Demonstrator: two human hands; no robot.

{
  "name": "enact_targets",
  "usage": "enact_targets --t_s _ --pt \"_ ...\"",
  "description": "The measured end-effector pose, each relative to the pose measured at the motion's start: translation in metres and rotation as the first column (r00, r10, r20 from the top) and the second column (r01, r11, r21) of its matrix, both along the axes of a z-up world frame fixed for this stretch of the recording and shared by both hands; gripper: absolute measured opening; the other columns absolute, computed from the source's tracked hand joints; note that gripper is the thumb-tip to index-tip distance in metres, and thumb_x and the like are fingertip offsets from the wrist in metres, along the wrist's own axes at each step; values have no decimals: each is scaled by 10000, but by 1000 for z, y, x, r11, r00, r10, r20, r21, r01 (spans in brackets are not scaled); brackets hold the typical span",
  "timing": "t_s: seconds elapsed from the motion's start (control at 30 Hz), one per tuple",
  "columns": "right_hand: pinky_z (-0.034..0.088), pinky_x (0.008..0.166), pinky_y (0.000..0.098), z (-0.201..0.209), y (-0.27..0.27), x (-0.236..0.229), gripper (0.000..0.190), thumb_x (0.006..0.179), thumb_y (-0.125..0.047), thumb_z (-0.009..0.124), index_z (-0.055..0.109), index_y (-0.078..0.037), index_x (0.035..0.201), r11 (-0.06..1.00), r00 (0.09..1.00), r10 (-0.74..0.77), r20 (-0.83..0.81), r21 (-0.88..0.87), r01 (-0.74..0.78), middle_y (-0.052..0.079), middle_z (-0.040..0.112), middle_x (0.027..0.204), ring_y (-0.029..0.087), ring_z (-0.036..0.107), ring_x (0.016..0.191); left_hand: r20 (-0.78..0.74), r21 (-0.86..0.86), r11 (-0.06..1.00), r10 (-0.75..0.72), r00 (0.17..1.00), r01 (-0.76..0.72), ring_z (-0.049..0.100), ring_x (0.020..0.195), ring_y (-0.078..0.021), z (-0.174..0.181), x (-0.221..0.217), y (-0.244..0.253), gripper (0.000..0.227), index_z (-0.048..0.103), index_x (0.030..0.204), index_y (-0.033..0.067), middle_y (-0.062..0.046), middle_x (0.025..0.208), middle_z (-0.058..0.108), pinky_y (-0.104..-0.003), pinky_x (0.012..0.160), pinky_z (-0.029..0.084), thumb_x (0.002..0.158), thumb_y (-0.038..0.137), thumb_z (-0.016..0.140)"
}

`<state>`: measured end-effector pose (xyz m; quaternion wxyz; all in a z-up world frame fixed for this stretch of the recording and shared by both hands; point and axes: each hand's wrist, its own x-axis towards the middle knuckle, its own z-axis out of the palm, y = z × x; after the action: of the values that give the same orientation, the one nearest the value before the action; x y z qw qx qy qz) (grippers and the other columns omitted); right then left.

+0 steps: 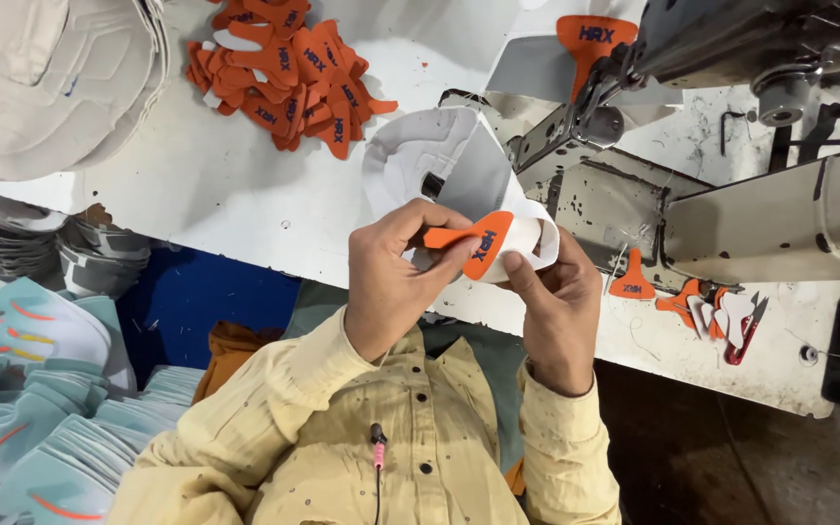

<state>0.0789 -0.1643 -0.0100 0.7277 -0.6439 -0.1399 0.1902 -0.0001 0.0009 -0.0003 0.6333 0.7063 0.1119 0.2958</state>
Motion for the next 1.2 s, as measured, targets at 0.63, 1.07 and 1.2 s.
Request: enact_targets --t_s 0.63,1.07,1.2 --pt "621 811 311 -18 6 -8 302 919 60 731 631 63 1204 997 996 -83 44 14 82 103 734 1049 148 725 898 124 246 944 196 973 -221 610 904 -233 -3 -6 -6 510 555 1154 -101 -188 1008 625 -321 801 500 755 83 815" --pt "411 1090 357 -51 -30 -29 466 964 -324 724 606 3 1274 992 954 69 291 86 -98 150 513 1432 214 514 1253 -81 -108 939 -335 939 325 727 851 -55 2 -40 41 359 634 1189 -9 -61 964 780 -231 734 611 882 100 784" --pt "330 1140 447 21 -15 -4 474 952 -401 716 574 -96 1287 999 682 -19 731 -10 38 136 458 1481 245 403 1317 -70 135 844 -515 854 519 773 811 -135 58 -41 45 372 682 1159 38 -91 976 778 -280 757 601 843 154 840"
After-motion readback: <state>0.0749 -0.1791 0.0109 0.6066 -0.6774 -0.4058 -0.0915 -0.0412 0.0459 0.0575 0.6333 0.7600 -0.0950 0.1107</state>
